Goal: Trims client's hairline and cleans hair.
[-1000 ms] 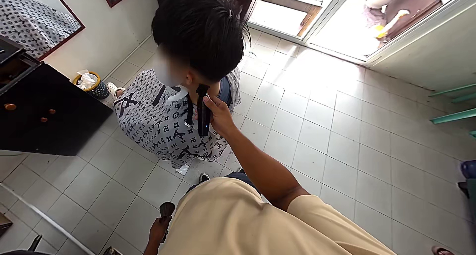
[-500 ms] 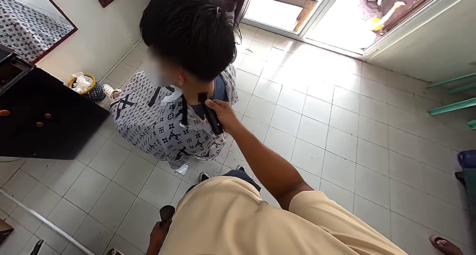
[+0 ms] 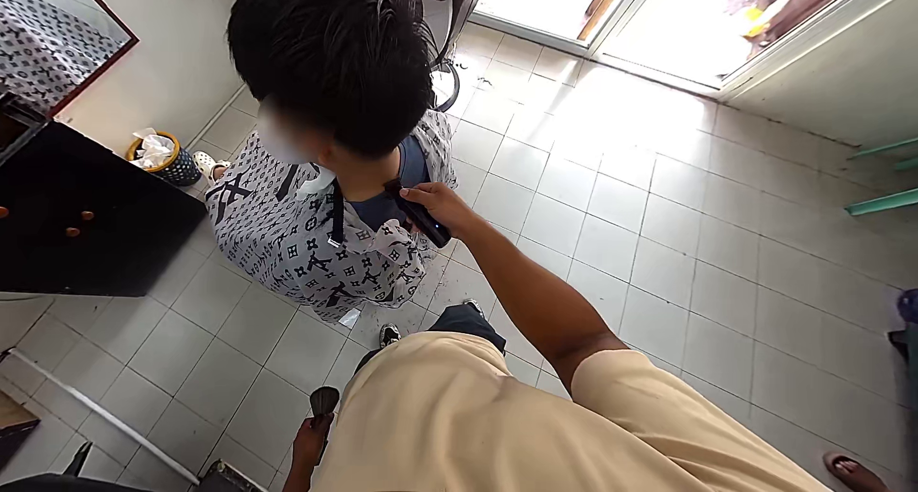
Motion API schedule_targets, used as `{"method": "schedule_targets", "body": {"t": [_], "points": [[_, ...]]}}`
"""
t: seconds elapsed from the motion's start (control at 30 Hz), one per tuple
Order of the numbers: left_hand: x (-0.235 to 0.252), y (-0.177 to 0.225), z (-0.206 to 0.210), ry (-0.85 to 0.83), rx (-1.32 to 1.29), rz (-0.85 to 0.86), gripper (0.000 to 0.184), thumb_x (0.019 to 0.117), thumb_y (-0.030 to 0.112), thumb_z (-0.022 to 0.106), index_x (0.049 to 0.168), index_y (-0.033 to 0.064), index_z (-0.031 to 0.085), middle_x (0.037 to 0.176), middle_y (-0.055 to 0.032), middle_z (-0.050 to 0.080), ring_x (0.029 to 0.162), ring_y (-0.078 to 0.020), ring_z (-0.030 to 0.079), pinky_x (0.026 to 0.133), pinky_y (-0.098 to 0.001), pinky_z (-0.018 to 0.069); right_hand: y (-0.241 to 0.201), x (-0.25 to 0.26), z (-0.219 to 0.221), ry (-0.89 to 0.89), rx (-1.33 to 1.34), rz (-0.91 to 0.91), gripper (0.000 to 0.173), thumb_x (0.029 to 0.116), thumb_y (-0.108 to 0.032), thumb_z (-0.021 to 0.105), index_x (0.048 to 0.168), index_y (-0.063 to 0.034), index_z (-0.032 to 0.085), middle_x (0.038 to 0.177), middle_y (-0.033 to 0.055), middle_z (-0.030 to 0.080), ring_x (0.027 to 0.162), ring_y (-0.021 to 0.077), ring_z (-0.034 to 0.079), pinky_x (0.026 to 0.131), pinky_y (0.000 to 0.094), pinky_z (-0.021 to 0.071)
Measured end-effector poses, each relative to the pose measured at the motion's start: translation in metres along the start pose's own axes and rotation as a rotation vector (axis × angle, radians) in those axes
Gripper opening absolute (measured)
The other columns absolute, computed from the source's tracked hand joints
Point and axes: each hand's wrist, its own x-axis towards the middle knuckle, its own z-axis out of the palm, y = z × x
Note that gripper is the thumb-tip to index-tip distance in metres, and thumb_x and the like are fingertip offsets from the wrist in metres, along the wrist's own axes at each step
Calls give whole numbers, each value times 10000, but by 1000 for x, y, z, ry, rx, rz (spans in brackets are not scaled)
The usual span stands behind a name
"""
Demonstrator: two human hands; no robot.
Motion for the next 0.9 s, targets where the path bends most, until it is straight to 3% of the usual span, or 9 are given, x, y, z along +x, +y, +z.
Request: {"method": "schedule_targets", "body": {"t": [0.1, 0.23, 0.4, 0.57, 0.67, 0.8, 0.9], "points": [[-17, 6, 19, 72, -97, -64, 541, 961, 440, 706, 1232, -22, 635, 1028, -249, 697, 873, -365, 693, 796, -554, 560, -5, 5, -12, -104, 48, -85, 275, 1085, -248, 518, 1138, 7, 608, 791, 91, 667, 589, 151, 660, 554, 296, 594], [-88, 68, 33, 119, -173, -174, 497, 1012, 360, 653, 1274, -60, 605, 1135, -277, 671, 994, -378, 673, 908, -547, 517, -11, 20, -31, -227, -95, -59, 286, 1084, -246, 523, 1105, 24, 615, 768, 86, 662, 567, 142, 647, 542, 290, 580], [-125, 91, 97, 185, -297, -208, 514, 999, 373, 669, 1283, -50, 606, 1127, -276, 675, 985, -376, 676, 899, -551, 526, -24, 36, -55, -429, -52, -77, 258, 1087, -209, 506, 1169, 18, 597, 804, 82, 661, 593, 137, 652, 557, 287, 589], [-157, 128, 165, 258, -626, -253, 496, 1019, 364, 640, 1286, -50, 582, 1045, -250, 651, 808, -300, 637, 758, -483, 540, -38, 59, -73, -550, -210, -33, 273, 1073, -239, 550, 1103, 21, 629, 768, 82, 657, 552, 136, 632, 530, 286, 576], [-175, 148, 200, 267, -741, -270, 454, 1021, 322, 644, 1286, -42, 578, 1032, -233, 646, 769, -270, 622, 717, -447, 539, -47, 65, -80, -628, -148, -59, 261, 1078, -216, 522, 1171, 12, 611, 811, 77, 664, 590, 135, 647, 554, 288, 588], [-176, 157, 244, 178, -684, -329, 468, 1013, 321, 659, 1272, -65, 604, 1092, -273, 661, 873, -334, 656, 823, -511, 537, -62, 86, -92, -659, -358, 2, 282, 1075, -265, 541, 1078, 3, 628, 774, 79, 655, 565, 141, 629, 545, 294, 571], [-183, 172, 253, 40, -557, -370, 517, 1026, 349, 630, 1308, -82, 585, 1175, -302, 653, 999, -381, 671, 919, -552, 521, -67, 95, -99, -724, -310, -22, 265, 1079, -227, 516, 1129, 7, 630, 790, 75, 669, 576, 133, 639, 548, 287, 578]]}}
